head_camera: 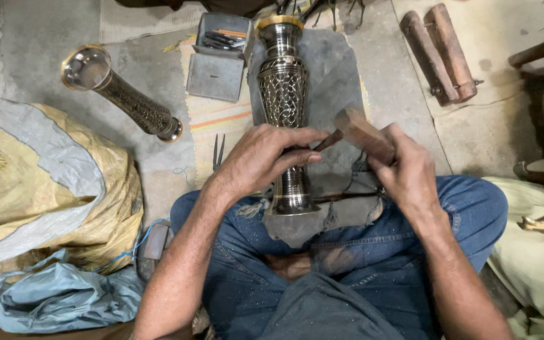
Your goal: The person sits on the floor and uses a hammer and a metal chisel to engrave a decorative pattern onto a silver-colored metal vase. They repeatedly strike the chisel against the vase's surface to create a textured design.
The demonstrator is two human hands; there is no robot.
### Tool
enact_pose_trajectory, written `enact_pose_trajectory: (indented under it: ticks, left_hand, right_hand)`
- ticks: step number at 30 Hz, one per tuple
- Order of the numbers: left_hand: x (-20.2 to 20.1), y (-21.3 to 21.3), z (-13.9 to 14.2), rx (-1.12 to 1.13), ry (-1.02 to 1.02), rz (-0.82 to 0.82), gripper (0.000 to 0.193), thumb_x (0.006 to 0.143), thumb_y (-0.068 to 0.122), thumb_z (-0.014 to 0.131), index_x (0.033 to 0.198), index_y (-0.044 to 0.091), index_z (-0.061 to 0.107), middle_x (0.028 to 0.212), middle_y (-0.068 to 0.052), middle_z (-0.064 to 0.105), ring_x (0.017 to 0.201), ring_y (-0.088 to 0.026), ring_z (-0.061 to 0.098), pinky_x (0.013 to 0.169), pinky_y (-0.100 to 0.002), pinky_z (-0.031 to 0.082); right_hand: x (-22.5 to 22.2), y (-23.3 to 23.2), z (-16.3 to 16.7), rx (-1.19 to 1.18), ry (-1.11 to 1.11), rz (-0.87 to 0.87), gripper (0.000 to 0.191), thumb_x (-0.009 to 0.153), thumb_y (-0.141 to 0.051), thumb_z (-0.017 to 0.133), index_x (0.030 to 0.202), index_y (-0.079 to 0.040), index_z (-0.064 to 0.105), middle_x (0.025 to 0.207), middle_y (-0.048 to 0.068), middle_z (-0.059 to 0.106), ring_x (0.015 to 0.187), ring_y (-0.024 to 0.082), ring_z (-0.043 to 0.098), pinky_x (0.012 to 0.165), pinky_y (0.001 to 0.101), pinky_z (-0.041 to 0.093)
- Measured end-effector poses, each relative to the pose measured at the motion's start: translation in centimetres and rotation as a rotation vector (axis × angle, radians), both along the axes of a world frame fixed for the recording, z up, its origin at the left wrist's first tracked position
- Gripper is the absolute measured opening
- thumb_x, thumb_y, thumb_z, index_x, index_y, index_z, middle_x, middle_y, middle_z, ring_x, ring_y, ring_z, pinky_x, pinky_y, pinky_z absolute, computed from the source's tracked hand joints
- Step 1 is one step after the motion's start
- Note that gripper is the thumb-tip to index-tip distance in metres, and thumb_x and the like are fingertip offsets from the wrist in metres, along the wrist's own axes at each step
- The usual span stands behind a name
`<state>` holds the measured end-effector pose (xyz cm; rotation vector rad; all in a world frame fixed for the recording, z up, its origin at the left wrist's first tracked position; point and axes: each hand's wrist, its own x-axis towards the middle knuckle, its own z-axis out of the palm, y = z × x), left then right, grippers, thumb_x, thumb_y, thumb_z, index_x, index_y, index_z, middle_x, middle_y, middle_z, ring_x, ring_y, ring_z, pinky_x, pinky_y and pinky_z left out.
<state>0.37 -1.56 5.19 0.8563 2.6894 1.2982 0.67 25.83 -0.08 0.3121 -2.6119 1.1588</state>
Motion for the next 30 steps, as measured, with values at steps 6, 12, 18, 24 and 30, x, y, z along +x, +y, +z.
enact_pose_trajectory:
  ticks: [6, 12, 18, 24, 30]
  left_hand:
    - [0.7, -0.8, -3.1, 0.451, -0.237, 0.224, 0.041, 0.098, 0.021, 0.073, 0.135, 0.005, 0.067, 0.097, -0.009, 0.078, 0.087, -0.015, 0.074, 0.075, -0.033, 0.062]
    - [1.2, -1.0, -4.7, 0.662, -0.260, 0.207, 0.043, 0.099, 0.014, 0.070, 0.139, 0.001, 0.060, 0.112, -0.006, 0.077, 0.094, -0.010, 0.073, 0.078, -0.026, 0.062]
    - [1.2, -1.2, -4.5, 0.592, -0.252, 0.234, 0.042, 0.099, 0.015, 0.071, 0.138, -0.001, 0.062, 0.105, -0.008, 0.078, 0.094, -0.011, 0.074, 0.077, -0.026, 0.062]
    - [2.4, 0.3, -5.2, 0.705, -0.207, 0.444, 0.040, 0.098, 0.014, 0.072, 0.134, -0.001, 0.064, 0.089, -0.007, 0.076, 0.083, -0.011, 0.076, 0.072, -0.026, 0.063]
    - [3.1, 1.4, -5.8, 0.797, -0.179, 0.595, 0.037, 0.097, 0.013, 0.073, 0.130, -0.003, 0.065, 0.085, -0.005, 0.074, 0.080, -0.011, 0.074, 0.070, -0.026, 0.062]
  right_hand:
    - [-1.0, -0.3, 1.7, 0.137, -0.034, -0.041, 0.030, 0.085, -0.007, 0.081, 0.103, 0.001, 0.059, 0.085, 0.020, 0.068, 0.078, 0.035, 0.071, 0.068, 0.0459, 0.051]
    - [-4.5, -1.7, 4.6, 0.301, 0.190, 0.250, 0.032, 0.086, -0.012, 0.080, 0.112, -0.002, 0.065, 0.093, 0.018, 0.072, 0.083, 0.033, 0.071, 0.071, 0.0456, 0.056]
    - [-8.7, -3.8, 7.9, 0.464, 0.060, 0.384, 0.029, 0.096, -0.021, 0.078, 0.114, -0.005, 0.061, 0.088, 0.013, 0.073, 0.077, 0.026, 0.074, 0.069, 0.0430, 0.060]
    - [-10.3, -5.2, 10.7, 0.637, 0.166, 0.506, 0.026, 0.090, -0.015, 0.078, 0.109, -0.007, 0.061, 0.081, 0.013, 0.073, 0.079, 0.030, 0.074, 0.069, 0.0456, 0.058]
    - [-11.6, -7.5, 11.4, 0.824, 0.274, 0.563, 0.033, 0.084, -0.021, 0.082, 0.112, -0.012, 0.067, 0.081, 0.012, 0.074, 0.076, 0.032, 0.074, 0.068, 0.0472, 0.057]
